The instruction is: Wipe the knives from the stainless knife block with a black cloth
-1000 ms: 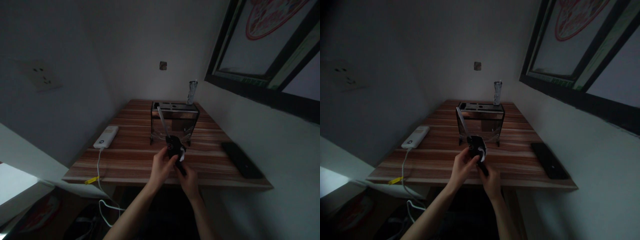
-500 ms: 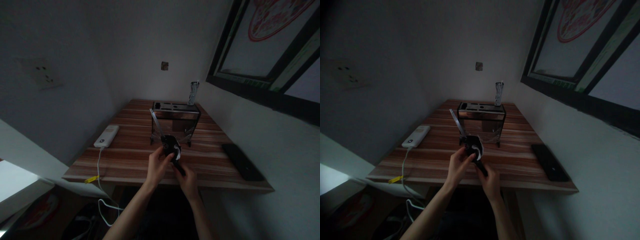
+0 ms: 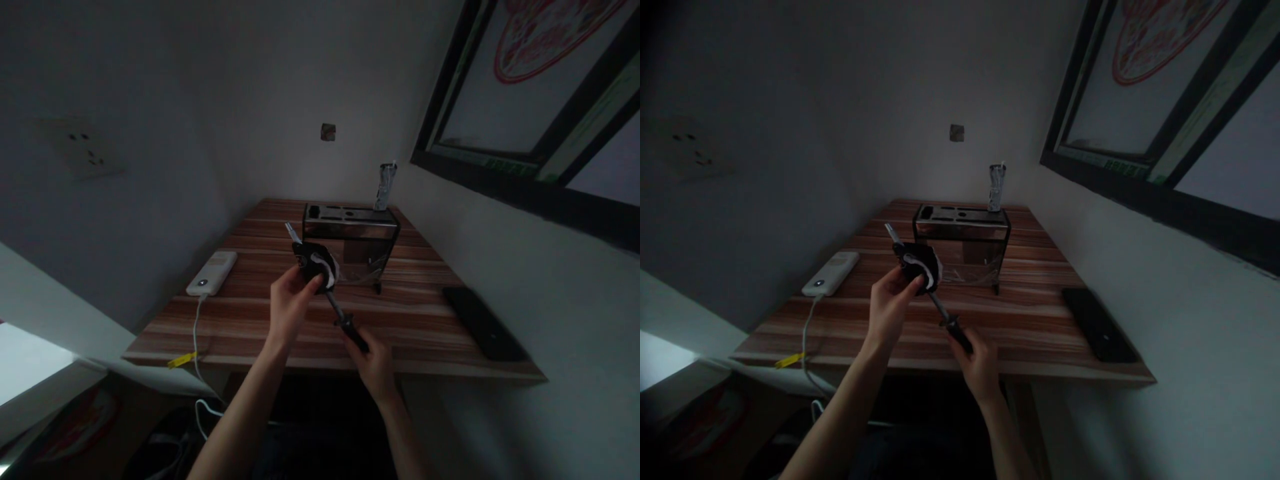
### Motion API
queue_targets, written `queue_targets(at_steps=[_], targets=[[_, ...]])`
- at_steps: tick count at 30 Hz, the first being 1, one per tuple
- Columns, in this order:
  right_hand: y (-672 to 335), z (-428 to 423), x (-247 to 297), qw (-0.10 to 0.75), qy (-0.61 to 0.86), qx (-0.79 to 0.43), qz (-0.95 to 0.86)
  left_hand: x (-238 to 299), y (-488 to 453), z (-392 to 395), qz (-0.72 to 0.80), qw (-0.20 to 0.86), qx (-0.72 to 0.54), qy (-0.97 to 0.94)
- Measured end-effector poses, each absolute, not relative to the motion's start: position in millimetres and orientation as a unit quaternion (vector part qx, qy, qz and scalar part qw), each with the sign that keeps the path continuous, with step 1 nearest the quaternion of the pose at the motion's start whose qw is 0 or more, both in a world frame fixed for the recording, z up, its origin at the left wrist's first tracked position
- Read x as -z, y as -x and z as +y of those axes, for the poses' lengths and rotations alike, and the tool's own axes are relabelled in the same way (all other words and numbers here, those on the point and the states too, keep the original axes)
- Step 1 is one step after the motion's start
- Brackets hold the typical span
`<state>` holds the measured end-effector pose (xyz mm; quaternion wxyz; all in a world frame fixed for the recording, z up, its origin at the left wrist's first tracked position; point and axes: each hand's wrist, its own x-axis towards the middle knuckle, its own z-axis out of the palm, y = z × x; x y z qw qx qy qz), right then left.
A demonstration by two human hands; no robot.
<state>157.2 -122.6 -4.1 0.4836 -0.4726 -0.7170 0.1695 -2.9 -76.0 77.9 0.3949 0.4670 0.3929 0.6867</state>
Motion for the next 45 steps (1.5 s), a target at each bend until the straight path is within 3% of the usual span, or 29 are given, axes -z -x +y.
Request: queue_targets(at_steps=[23, 45], targets=[[-160, -122, 11, 0.469, 0.478, -0.163, -0.724, -129, 15, -46, 0.292, 0.324, -0.779, -0.451], [-160, -121, 13, 0.490, 0.520, -0.145, -0.684, -62, -34, -88, 0.403, 0.425, -0.620, -0.523]])
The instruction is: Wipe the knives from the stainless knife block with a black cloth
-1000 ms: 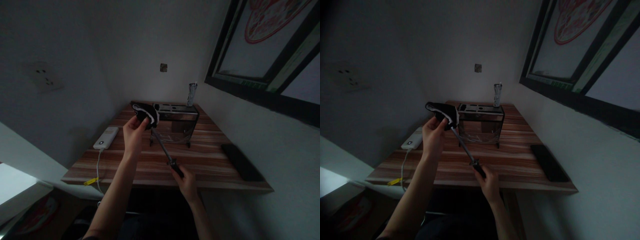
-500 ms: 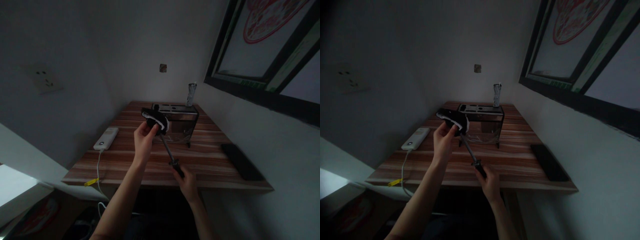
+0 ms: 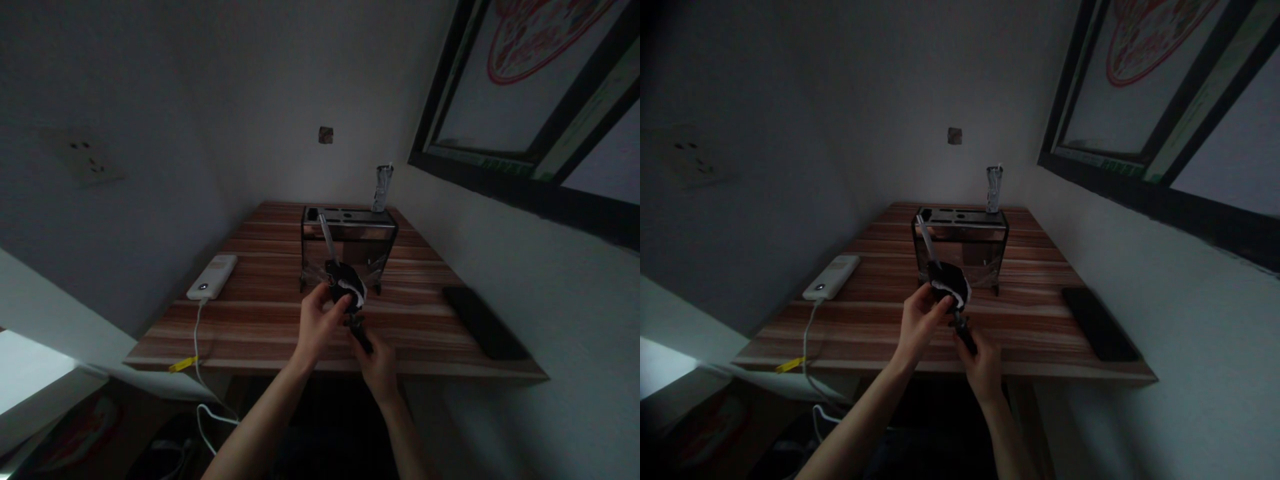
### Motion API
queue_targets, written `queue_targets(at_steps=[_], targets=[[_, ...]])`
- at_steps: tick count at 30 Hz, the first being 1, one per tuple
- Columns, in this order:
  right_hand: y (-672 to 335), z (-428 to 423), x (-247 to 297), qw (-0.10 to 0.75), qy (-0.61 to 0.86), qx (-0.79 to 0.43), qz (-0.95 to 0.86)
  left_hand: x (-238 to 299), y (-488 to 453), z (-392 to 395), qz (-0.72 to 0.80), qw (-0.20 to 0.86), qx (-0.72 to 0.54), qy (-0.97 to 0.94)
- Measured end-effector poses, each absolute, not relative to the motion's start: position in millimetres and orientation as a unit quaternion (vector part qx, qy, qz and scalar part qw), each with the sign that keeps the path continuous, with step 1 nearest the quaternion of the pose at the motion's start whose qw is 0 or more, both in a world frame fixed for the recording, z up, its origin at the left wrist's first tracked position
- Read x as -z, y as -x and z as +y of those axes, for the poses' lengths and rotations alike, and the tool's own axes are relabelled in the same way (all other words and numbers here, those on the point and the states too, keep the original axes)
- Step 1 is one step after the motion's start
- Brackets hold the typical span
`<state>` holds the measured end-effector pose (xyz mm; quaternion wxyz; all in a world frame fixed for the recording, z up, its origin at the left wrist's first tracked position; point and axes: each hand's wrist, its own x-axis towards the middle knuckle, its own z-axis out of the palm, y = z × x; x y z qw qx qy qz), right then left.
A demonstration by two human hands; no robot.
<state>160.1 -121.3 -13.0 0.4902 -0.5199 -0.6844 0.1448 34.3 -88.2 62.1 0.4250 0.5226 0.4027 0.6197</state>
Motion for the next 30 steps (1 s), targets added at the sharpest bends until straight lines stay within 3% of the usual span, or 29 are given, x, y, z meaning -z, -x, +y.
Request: queue_targets(at_steps=[10, 30], targets=[[-160, -122, 9, 0.496, 0.516, -0.142, -0.684, -43, -44, -100, 0.401, 0.469, -0.609, -0.497], [-160, -121, 11, 0.506, 0.512, -0.151, -0.678, -50, -39, -95, 0.419, 0.409, -0.620, -0.522]])
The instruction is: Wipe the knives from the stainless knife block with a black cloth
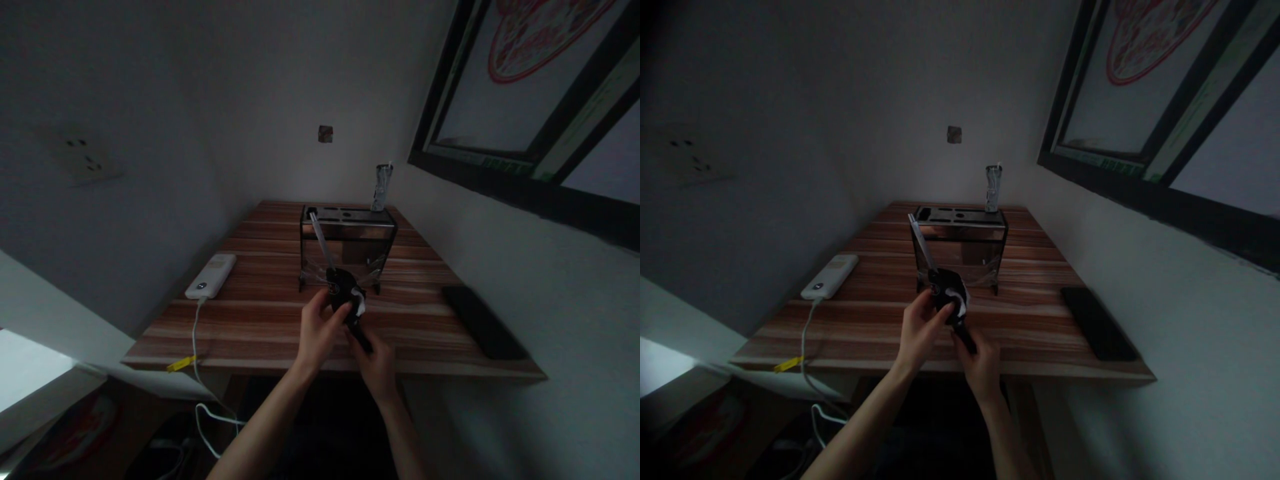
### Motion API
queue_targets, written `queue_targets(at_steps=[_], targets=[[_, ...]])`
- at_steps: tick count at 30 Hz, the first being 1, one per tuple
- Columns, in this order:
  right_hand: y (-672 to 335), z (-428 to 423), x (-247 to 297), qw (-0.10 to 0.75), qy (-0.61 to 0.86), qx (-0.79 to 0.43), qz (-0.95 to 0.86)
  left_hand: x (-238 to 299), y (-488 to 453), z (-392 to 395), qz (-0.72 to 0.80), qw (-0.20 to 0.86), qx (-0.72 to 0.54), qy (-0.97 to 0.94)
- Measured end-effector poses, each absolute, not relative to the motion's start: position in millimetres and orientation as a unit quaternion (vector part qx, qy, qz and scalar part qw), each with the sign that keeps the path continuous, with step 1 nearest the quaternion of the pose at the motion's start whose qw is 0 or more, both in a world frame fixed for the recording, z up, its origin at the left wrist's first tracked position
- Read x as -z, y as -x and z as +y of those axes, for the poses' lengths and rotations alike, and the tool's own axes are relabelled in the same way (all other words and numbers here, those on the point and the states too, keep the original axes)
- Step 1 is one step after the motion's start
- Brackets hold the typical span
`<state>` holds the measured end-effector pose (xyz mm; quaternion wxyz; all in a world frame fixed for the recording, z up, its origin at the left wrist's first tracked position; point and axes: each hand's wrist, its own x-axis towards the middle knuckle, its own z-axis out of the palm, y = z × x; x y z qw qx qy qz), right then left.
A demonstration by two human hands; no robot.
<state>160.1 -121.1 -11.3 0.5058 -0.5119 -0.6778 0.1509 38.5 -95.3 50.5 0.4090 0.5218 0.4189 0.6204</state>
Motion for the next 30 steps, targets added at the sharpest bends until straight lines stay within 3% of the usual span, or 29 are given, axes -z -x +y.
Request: queue_targets(at_steps=[30], targets=[[-161, -121, 10, 0.492, 0.479, -0.123, -0.716, -140, 5, -43, 0.284, 0.281, -0.779, -0.483]])
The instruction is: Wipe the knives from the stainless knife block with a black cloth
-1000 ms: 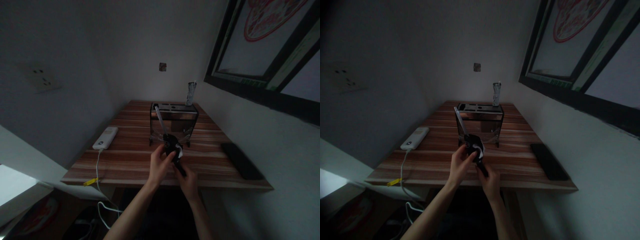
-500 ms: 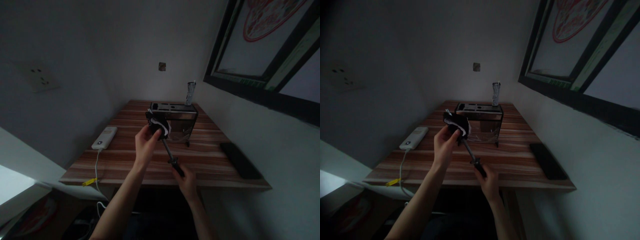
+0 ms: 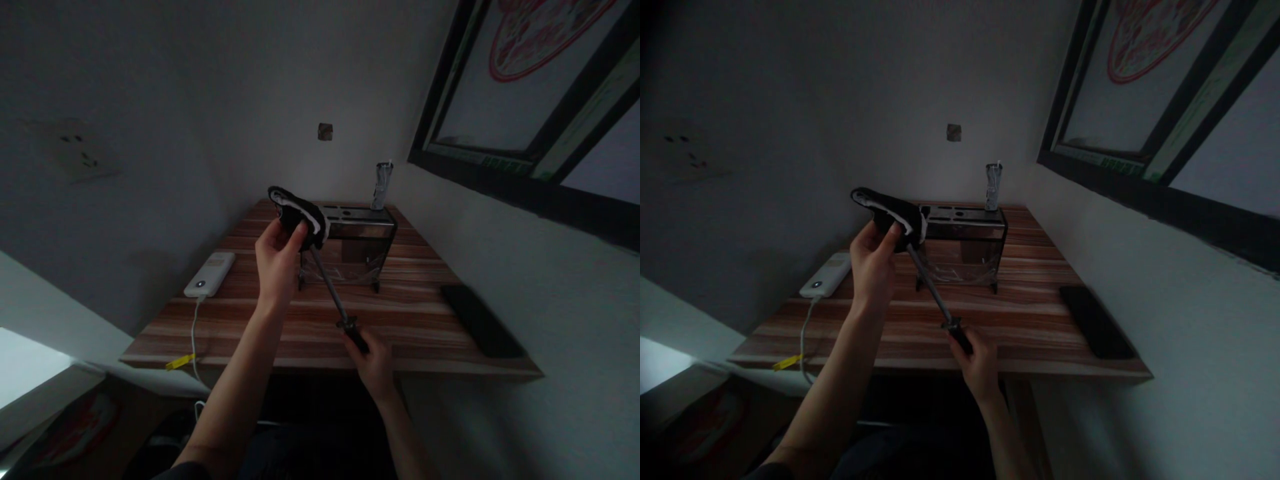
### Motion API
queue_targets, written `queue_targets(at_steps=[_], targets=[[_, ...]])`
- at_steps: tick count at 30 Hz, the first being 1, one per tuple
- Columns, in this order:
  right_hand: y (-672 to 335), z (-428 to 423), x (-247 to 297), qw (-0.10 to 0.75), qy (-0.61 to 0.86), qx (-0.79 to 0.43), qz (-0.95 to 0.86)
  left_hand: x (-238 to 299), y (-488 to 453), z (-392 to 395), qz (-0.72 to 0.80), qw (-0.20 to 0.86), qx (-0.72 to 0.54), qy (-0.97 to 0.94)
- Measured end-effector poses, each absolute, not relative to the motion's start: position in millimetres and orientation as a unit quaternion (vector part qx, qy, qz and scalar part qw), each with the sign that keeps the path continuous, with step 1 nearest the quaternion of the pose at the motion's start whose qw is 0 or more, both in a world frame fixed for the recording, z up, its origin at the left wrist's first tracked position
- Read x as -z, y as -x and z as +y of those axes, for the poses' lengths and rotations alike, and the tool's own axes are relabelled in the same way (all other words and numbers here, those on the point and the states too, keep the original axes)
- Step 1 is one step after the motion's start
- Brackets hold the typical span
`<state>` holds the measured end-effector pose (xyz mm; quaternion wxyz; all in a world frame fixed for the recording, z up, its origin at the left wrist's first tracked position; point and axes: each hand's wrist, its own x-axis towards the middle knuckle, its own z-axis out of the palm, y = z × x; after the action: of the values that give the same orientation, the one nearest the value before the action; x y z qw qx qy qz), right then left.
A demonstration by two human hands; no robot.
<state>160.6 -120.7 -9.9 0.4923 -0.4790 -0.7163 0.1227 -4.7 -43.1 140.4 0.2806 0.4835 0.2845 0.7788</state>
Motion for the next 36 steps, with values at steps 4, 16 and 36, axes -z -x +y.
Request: queue_targets(at_steps=[4, 16, 36], targets=[[-160, -120, 11, 0.486, 0.477, -0.122, -0.722, -136, 3, -47, 0.291, 0.284, -0.780, -0.476], [-160, -120, 13, 0.492, 0.495, -0.103, -0.709, -99, -19, -70, 0.359, 0.372, -0.690, -0.507], [-159, -120, 13, 0.503, 0.526, -0.129, -0.673, -41, -41, -98, 0.422, 0.412, -0.573, -0.570]])
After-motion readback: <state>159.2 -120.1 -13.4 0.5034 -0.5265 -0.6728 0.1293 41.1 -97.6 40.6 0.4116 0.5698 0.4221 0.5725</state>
